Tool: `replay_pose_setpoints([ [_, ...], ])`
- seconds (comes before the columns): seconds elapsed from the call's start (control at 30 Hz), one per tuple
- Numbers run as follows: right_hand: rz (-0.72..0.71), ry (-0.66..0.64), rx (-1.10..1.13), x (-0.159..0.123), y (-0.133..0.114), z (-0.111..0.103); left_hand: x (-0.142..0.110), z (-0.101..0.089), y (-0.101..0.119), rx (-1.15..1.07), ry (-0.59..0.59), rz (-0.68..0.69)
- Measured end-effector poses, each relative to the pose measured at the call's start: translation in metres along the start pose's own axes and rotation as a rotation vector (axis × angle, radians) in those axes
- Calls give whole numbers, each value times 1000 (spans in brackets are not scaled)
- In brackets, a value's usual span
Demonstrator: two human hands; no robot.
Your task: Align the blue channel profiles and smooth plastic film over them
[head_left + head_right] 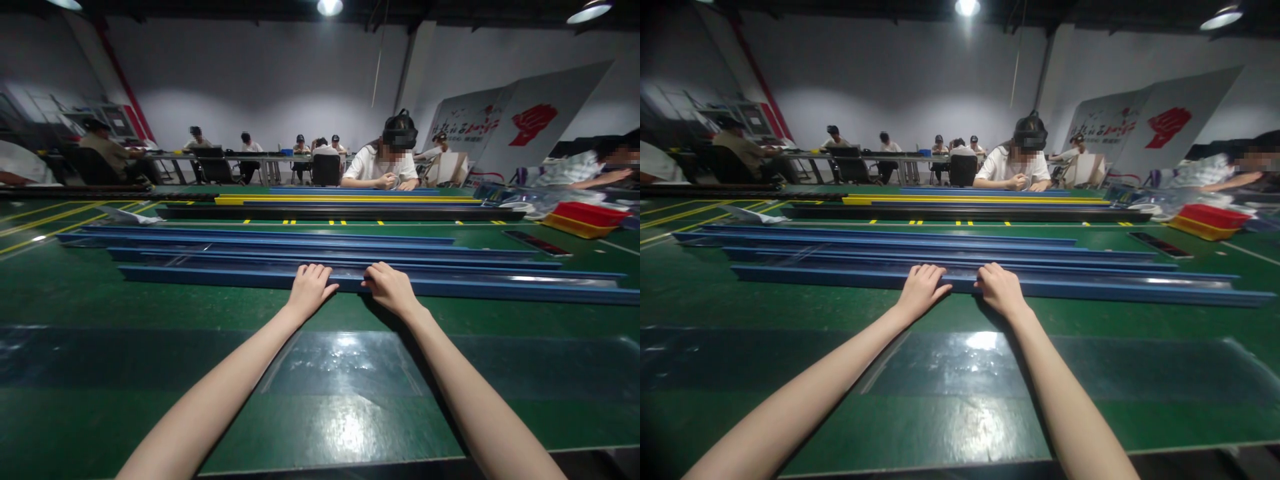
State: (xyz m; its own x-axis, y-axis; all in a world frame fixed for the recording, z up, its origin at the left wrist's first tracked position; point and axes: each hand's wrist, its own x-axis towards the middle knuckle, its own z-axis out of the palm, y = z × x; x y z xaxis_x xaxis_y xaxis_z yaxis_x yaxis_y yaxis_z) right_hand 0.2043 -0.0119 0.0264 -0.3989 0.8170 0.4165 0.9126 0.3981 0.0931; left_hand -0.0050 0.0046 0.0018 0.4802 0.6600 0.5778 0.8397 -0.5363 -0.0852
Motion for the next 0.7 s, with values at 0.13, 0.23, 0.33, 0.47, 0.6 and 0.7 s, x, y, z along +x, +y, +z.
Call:
replay_pose_setpoints([
  [0.13,27,-39,-19,-4,7,-5,0,0,0,-1,5,6],
  [0.23,46,-46,-35,-7,13,-8,0,1,-1,3,1,11],
  [0.33,68,-51,-46,-10,17,-11,0,1,0,7,-2,6],
  [0.47,87,-41,-53,-12,18,-11,0,1,0,24,-5,-8],
  [0.6,85,-23,-64,-12,16,-10,0,1,0,30,-9,-14],
  [0.7,67,-11,-91,-12,13,-8,0,0,0,26,-15,-17],
])
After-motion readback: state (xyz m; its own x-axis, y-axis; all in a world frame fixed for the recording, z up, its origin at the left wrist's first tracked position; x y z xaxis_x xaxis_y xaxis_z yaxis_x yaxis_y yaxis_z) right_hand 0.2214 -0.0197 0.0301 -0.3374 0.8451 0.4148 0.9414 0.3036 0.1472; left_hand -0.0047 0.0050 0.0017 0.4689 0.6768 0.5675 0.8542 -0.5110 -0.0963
